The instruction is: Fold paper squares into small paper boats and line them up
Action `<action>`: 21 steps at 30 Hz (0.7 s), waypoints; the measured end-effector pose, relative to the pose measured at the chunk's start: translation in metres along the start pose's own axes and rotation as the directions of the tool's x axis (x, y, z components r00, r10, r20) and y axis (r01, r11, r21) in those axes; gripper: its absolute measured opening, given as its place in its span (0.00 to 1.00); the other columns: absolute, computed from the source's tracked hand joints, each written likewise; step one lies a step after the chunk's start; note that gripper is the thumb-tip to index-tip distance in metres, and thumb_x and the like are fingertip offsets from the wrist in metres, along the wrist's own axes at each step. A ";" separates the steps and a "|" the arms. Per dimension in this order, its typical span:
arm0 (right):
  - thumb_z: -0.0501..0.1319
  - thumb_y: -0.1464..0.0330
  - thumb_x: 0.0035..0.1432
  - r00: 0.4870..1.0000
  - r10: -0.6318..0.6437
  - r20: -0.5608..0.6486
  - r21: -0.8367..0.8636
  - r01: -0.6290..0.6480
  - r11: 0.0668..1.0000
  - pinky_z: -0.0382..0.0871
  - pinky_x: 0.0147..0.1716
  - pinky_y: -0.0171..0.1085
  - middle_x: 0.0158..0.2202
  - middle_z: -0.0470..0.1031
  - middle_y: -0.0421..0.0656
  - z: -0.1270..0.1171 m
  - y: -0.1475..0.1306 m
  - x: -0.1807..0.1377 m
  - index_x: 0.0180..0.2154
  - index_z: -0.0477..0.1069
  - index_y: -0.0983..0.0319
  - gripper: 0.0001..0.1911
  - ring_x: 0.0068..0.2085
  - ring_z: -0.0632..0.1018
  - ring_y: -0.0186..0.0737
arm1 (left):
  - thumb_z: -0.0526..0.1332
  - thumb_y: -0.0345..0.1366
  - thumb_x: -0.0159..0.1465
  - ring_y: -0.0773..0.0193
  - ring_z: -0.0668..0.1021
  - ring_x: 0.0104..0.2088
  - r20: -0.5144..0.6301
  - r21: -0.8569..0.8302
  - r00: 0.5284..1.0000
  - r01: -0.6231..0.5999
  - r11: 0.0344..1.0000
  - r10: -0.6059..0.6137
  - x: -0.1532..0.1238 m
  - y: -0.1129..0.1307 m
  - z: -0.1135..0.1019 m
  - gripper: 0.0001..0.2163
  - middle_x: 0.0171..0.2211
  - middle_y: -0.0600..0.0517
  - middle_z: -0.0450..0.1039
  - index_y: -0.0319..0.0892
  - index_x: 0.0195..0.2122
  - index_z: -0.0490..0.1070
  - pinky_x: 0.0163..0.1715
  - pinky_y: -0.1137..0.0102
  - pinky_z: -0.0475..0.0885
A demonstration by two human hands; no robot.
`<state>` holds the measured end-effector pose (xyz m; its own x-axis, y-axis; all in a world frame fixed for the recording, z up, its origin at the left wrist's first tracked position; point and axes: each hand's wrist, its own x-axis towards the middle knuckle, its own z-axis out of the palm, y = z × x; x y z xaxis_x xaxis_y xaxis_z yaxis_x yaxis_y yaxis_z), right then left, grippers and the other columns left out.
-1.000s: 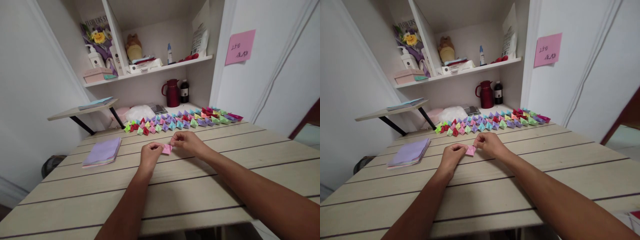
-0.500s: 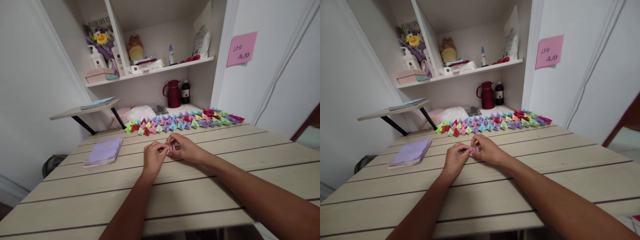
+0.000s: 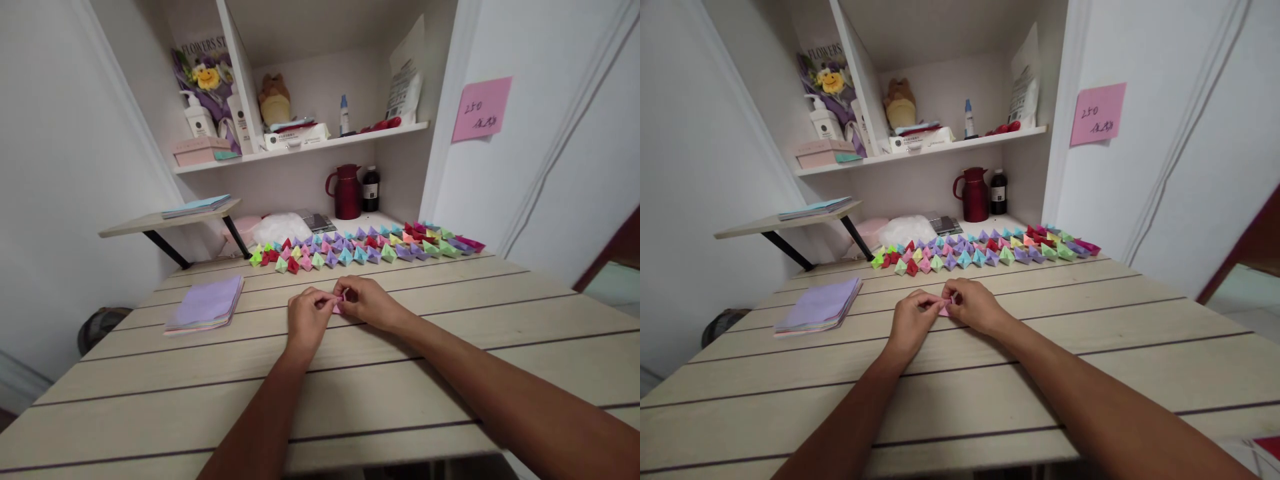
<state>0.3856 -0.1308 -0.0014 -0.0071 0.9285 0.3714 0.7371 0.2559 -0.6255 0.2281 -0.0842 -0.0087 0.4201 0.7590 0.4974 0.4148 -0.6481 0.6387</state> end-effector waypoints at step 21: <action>0.62 0.71 0.50 0.994 0.091 0.065 -0.358 -0.062 0.932 0.52 0.26 0.34 0.33 0.77 0.40 -0.012 -0.007 0.001 0.30 0.73 0.57 0.04 0.34 0.74 0.40 | 0.63 0.31 0.56 0.67 0.75 0.30 0.093 0.038 0.995 0.025 0.999 -0.028 0.000 -0.008 0.005 0.04 0.30 0.54 0.77 0.44 0.29 0.78 0.35 0.73 0.69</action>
<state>0.3882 -0.1350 0.0116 0.0160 0.9635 0.2671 0.9289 0.0846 -0.3606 0.2288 -0.0789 -0.0166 0.4817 0.7680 0.4220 0.4553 -0.6308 0.6283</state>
